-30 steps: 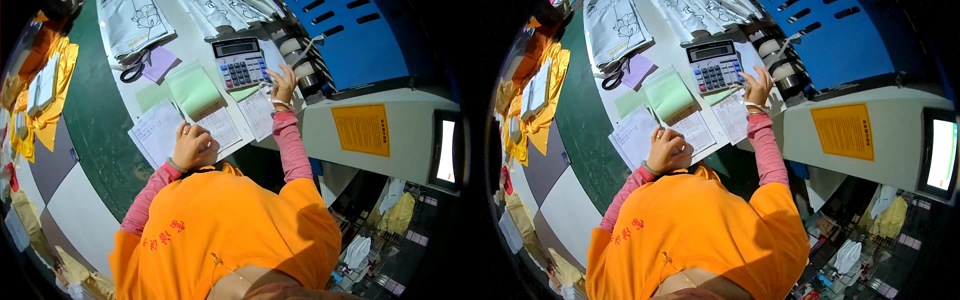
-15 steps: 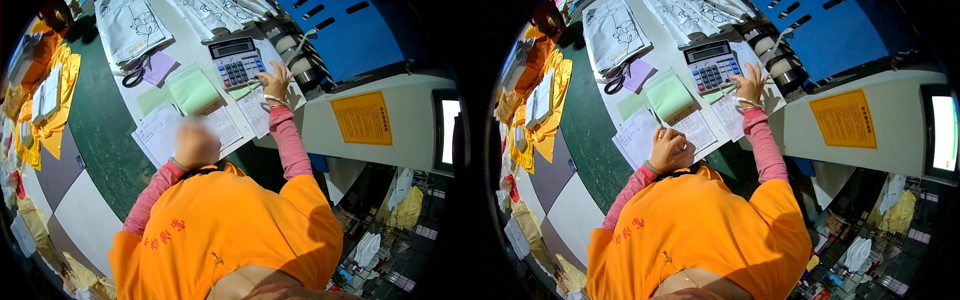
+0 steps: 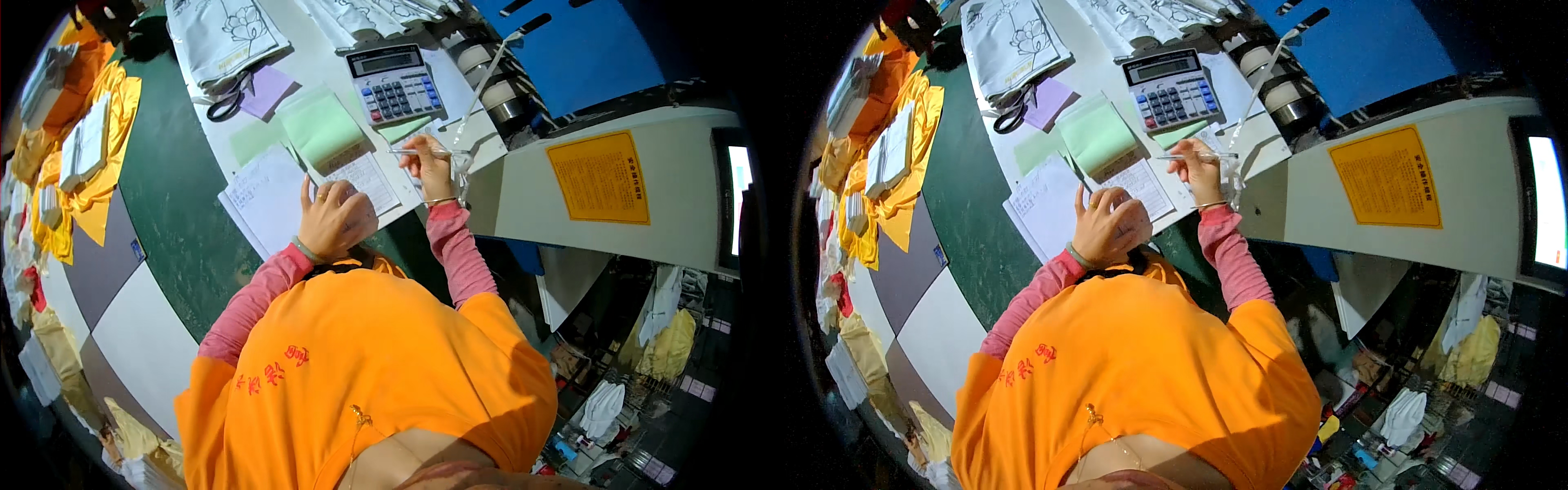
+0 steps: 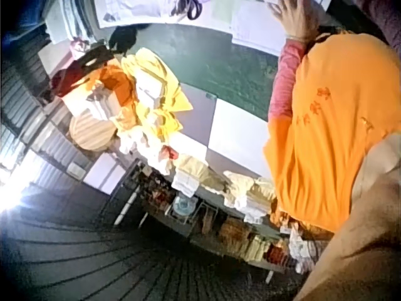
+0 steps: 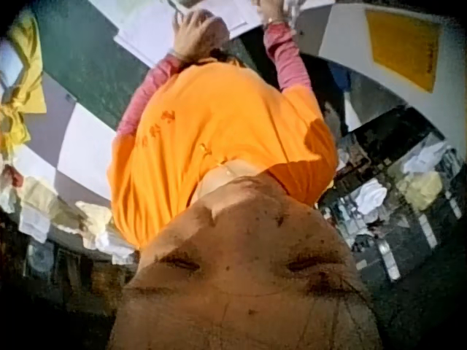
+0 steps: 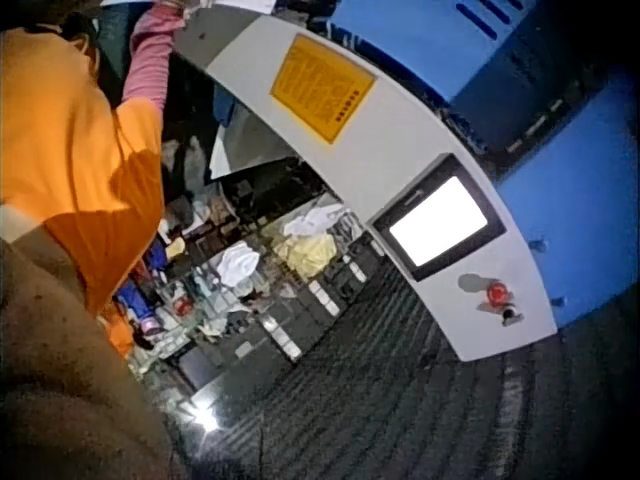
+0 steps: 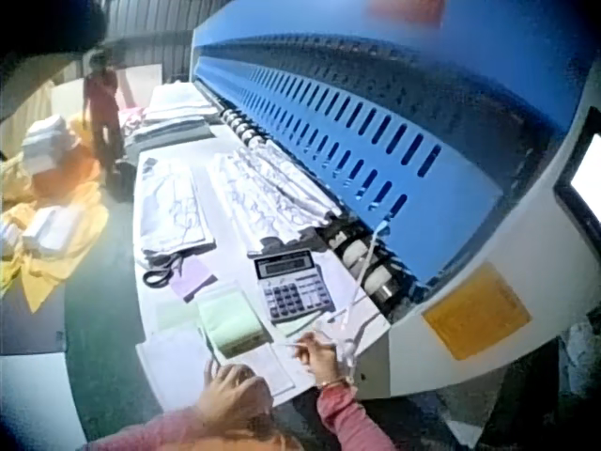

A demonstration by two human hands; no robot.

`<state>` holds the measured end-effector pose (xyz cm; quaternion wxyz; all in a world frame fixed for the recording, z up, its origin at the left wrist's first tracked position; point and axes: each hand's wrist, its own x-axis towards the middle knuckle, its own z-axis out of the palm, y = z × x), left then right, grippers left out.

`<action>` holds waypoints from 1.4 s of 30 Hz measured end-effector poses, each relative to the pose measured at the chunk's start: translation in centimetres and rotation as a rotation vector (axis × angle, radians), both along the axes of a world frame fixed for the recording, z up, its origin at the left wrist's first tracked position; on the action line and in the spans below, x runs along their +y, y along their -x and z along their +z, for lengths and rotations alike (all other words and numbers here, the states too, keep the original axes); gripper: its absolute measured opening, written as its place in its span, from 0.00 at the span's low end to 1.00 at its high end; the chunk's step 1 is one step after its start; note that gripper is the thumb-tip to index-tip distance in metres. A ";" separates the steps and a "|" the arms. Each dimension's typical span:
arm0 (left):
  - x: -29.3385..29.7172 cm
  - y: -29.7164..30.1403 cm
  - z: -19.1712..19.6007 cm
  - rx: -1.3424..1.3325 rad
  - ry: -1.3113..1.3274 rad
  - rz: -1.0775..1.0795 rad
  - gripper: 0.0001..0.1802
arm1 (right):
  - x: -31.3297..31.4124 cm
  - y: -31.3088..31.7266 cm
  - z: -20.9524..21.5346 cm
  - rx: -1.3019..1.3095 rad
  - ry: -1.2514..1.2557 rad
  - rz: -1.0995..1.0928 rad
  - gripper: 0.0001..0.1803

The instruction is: The person calculates figures on a calculator, writes details into a ledger, tears off a slip of paper, and then folds and stacks several pieces of white fabric on a table before placing a stack into a clear plastic bag.

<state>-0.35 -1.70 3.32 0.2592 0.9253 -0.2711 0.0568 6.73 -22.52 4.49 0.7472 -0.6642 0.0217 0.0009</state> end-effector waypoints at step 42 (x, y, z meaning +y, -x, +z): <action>-2.3 1.1 -3.2 -0.252 -0.049 0.172 0.17 | 3.4 2.6 -5.8 -0.282 0.631 -0.063 0.13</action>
